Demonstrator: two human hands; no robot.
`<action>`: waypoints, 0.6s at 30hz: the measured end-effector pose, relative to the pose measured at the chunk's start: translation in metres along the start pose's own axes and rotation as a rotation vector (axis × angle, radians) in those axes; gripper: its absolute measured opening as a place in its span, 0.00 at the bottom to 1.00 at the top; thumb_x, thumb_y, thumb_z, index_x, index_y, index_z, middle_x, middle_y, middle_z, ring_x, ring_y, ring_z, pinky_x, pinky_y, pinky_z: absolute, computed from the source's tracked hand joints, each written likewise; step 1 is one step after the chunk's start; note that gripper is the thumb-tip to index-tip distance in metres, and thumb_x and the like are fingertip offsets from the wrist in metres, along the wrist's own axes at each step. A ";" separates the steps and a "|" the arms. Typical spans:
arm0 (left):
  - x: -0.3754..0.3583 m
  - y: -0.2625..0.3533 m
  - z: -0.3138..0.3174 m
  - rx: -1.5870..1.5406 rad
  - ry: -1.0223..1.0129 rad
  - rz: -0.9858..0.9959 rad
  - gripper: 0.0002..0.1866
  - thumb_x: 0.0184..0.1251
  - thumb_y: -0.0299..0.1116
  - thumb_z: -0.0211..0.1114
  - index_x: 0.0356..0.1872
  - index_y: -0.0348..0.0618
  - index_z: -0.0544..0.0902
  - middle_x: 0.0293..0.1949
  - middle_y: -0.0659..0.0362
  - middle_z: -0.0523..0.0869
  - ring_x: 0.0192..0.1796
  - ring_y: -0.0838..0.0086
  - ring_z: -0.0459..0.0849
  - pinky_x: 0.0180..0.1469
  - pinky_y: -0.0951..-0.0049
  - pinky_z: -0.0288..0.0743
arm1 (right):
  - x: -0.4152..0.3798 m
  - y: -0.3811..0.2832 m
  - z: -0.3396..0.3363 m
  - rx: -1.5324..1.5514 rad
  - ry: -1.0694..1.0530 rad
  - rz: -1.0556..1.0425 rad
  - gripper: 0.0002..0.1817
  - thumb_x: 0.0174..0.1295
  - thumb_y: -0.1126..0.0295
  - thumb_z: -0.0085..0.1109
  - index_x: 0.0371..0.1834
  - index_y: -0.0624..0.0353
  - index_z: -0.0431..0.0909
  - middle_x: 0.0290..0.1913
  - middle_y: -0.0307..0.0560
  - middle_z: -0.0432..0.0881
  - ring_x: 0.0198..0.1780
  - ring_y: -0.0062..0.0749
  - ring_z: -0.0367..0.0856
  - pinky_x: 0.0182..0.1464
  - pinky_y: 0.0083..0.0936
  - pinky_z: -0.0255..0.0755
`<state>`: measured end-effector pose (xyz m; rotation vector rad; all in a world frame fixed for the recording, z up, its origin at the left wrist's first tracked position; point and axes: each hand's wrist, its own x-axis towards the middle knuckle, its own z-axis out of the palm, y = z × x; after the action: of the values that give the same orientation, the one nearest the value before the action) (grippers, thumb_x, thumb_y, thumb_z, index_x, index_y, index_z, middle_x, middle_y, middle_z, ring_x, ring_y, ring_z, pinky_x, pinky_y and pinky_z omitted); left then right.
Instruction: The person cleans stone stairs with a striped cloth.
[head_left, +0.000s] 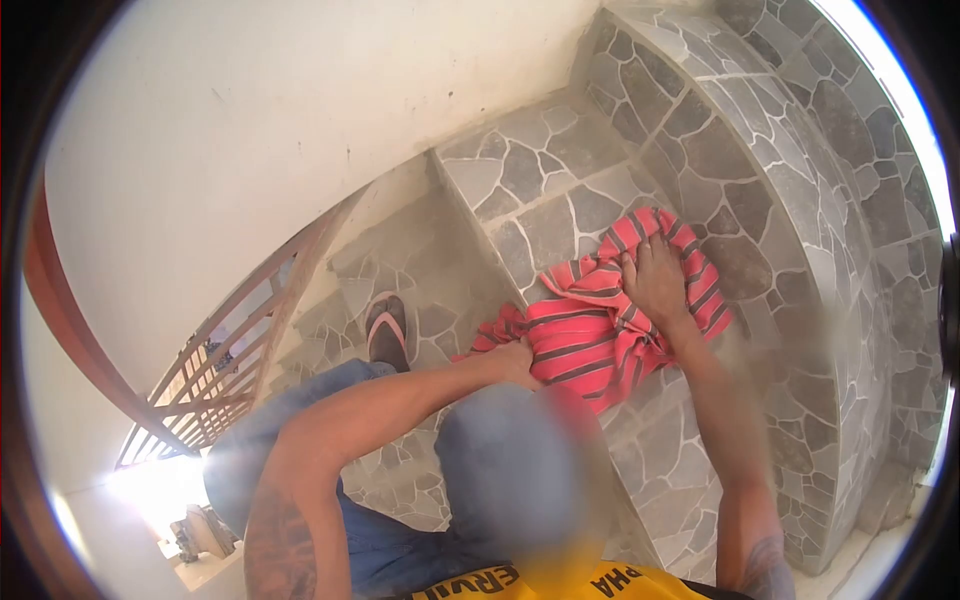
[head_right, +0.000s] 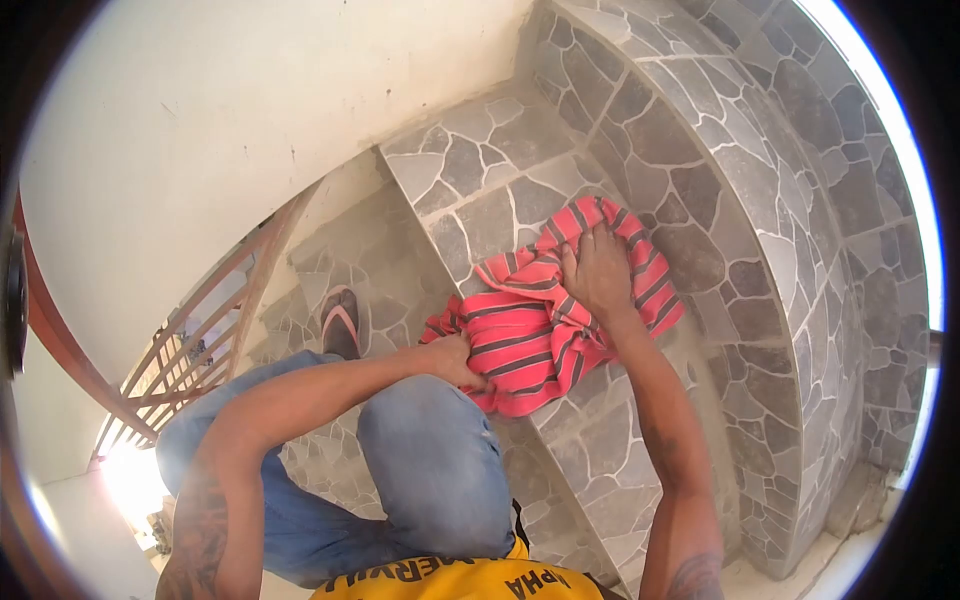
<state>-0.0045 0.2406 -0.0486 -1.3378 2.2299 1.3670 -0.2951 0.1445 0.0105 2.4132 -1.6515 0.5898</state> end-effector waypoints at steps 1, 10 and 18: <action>-0.002 0.004 -0.001 -0.003 -0.032 0.029 0.56 0.57 0.72 0.68 0.64 0.19 0.74 0.57 0.26 0.83 0.59 0.42 0.86 0.63 0.50 0.79 | 0.002 -0.001 0.001 -0.024 0.006 -0.007 0.21 0.68 0.59 0.60 0.45 0.71 0.78 0.50 0.69 0.78 0.50 0.63 0.78 0.56 0.53 0.72; -0.010 0.182 -0.071 0.199 -0.521 0.373 0.34 0.74 0.53 0.58 0.40 0.19 0.86 0.34 0.37 0.91 0.38 0.55 0.94 0.43 0.58 0.89 | 0.031 0.061 0.025 -0.042 -0.179 -0.176 0.25 0.70 0.55 0.59 0.48 0.73 0.78 0.55 0.72 0.77 0.56 0.63 0.80 0.59 0.49 0.75; 0.058 0.241 0.024 0.011 -0.196 0.518 0.34 0.77 0.52 0.54 0.41 0.20 0.87 0.31 0.44 0.92 0.34 0.54 0.94 0.41 0.59 0.89 | 0.080 0.086 0.008 -0.183 -0.605 -0.436 0.29 0.76 0.50 0.49 0.54 0.72 0.78 0.57 0.72 0.78 0.60 0.63 0.79 0.62 0.47 0.78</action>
<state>-0.2312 0.2640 0.0516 -0.5990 2.5344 1.5516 -0.3479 0.0404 0.0279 2.8349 -1.1785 -0.3755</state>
